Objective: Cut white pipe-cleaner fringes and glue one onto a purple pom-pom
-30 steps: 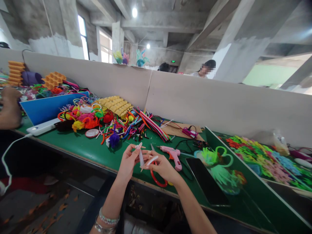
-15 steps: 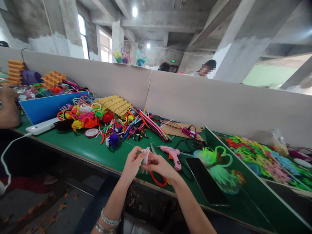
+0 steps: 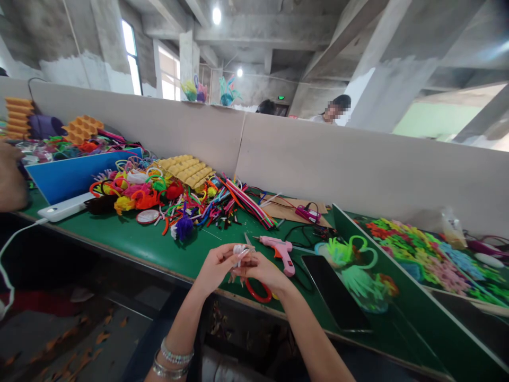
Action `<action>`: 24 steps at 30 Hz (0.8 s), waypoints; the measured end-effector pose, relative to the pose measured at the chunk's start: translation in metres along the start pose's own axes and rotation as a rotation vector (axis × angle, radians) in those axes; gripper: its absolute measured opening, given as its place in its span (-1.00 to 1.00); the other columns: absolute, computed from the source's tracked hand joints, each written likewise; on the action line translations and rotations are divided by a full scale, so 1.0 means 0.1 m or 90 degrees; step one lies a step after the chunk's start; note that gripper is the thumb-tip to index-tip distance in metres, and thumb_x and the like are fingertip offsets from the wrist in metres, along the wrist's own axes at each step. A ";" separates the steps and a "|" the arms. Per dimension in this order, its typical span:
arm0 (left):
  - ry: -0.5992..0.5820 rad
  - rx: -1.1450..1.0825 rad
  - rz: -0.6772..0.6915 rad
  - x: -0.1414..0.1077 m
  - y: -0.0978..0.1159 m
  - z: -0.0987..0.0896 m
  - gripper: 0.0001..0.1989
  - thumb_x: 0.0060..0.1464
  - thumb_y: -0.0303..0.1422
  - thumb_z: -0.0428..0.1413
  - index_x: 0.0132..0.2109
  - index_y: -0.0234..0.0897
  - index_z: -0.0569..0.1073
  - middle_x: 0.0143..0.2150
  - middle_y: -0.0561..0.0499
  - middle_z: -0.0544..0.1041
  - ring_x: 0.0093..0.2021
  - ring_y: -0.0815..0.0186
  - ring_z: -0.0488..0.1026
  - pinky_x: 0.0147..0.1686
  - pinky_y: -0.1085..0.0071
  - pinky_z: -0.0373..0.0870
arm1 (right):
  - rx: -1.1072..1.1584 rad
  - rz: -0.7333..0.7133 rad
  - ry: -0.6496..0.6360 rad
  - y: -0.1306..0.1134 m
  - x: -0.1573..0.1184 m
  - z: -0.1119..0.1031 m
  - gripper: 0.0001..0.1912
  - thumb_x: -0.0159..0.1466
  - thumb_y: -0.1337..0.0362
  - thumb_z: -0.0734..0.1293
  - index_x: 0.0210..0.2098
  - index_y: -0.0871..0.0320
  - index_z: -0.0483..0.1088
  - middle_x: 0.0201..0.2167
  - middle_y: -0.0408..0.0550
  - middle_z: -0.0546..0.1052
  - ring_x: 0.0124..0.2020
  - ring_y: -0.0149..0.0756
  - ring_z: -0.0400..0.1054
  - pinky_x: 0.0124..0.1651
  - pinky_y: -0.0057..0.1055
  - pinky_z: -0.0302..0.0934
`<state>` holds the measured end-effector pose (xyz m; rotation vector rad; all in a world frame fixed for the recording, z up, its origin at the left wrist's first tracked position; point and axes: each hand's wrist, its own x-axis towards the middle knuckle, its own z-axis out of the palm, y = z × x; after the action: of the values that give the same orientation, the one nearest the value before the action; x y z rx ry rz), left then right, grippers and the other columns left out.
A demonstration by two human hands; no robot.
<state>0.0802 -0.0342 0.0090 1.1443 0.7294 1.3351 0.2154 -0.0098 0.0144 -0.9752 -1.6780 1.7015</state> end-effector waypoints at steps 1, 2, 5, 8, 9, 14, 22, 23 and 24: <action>0.020 -0.002 0.000 0.01 -0.01 0.00 -0.75 -0.14 -0.32 0.14 -0.26 -0.35 0.47 -0.44 -0.04 0.54 -0.48 0.33 0.46 -0.48 0.50 0.37 | 0.002 -0.003 -0.007 -0.01 0.00 0.00 -0.66 -0.14 0.22 0.41 -0.37 0.22 0.38 -0.52 -0.16 0.43 -0.50 -0.45 0.29 -0.43 -0.48 0.18; 0.045 -0.009 0.000 0.01 -0.03 0.00 -0.77 -0.15 -0.32 0.14 -0.30 -0.35 0.47 -0.50 -0.02 0.53 -0.55 0.35 0.43 -0.57 0.52 0.34 | 0.003 -0.009 -0.016 -0.02 -0.01 0.01 -0.67 -0.12 0.22 0.41 -0.38 0.23 0.37 -0.52 -0.16 0.43 -0.51 -0.46 0.29 -0.43 -0.49 0.18; 0.139 -0.078 0.008 0.04 -0.06 -0.01 -0.77 -0.19 -0.30 0.17 -0.35 -0.36 0.44 -0.58 0.02 0.50 -0.64 0.38 0.40 -0.66 0.53 0.29 | 0.019 -0.027 -0.032 -0.04 0.00 0.02 -0.69 -0.05 0.18 0.37 -0.37 0.24 0.32 -0.51 -0.16 0.43 -0.54 -0.50 0.28 -0.46 -0.51 0.16; 0.207 -0.187 0.031 0.07 -0.06 -0.03 -0.72 -0.23 -0.31 0.20 -0.31 -0.36 0.40 -0.44 -0.05 0.54 -0.43 0.27 0.49 -0.42 0.43 0.40 | 0.038 -0.042 0.025 -0.04 0.01 0.02 -0.65 -0.01 0.15 0.35 -0.31 0.18 0.20 -0.55 -0.20 0.43 -0.58 -0.50 0.28 -0.49 -0.52 0.15; 0.222 -0.219 0.040 0.08 -0.06 -0.03 -0.71 -0.23 -0.32 0.20 -0.29 -0.36 0.39 -0.40 -0.07 0.55 -0.35 0.24 0.50 -0.33 0.38 0.40 | 0.034 -0.051 0.047 -0.04 0.01 0.02 -0.63 -0.01 0.16 0.35 -0.30 0.16 0.17 -0.56 -0.22 0.42 -0.58 -0.50 0.29 -0.48 -0.52 0.15; 0.272 -0.307 0.063 0.10 -0.06 -0.09 -0.72 -0.19 -0.36 0.19 -0.26 -0.35 0.37 -0.31 -0.10 0.55 -0.22 0.16 0.47 -0.16 0.24 0.35 | -0.101 -0.117 0.055 -0.05 0.00 0.03 -0.61 -0.05 0.18 0.38 -0.27 0.16 0.23 -0.43 -0.15 0.43 -0.46 -0.48 0.29 -0.37 -0.49 0.20; 0.284 -0.304 0.053 0.10 -0.07 -0.12 -0.73 -0.17 -0.36 0.17 -0.25 -0.35 0.37 -0.30 -0.11 0.55 -0.22 0.18 0.47 -0.15 0.25 0.35 | -0.373 -0.248 0.141 -0.16 -0.05 0.19 -0.75 0.07 0.28 0.27 -0.22 0.16 0.32 -0.33 -0.11 0.46 -0.41 -0.46 0.29 -0.33 -0.49 0.21; 0.286 -0.302 0.054 0.10 -0.07 -0.13 -0.72 -0.18 -0.36 0.18 -0.25 -0.35 0.37 -0.30 -0.11 0.55 -0.23 0.18 0.48 -0.16 0.25 0.35 | -0.415 -0.262 0.140 -0.17 -0.07 0.20 -0.75 0.08 0.32 0.25 -0.22 0.16 0.32 -0.33 -0.11 0.46 -0.41 -0.46 0.30 -0.32 -0.49 0.21; 0.289 -0.301 0.054 0.09 -0.07 -0.13 -0.71 -0.19 -0.36 0.18 -0.25 -0.35 0.37 -0.31 -0.10 0.55 -0.24 0.18 0.48 -0.17 0.24 0.36 | -0.461 -0.274 0.141 -0.18 -0.08 0.20 -0.74 0.08 0.34 0.23 -0.20 0.15 0.32 -0.32 -0.12 0.46 -0.41 -0.46 0.30 -0.30 -0.49 0.21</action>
<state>0.0720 -0.0215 0.0007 0.5035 0.6378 1.7515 0.2022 -0.0268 0.0324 -0.9551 -2.1907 0.6783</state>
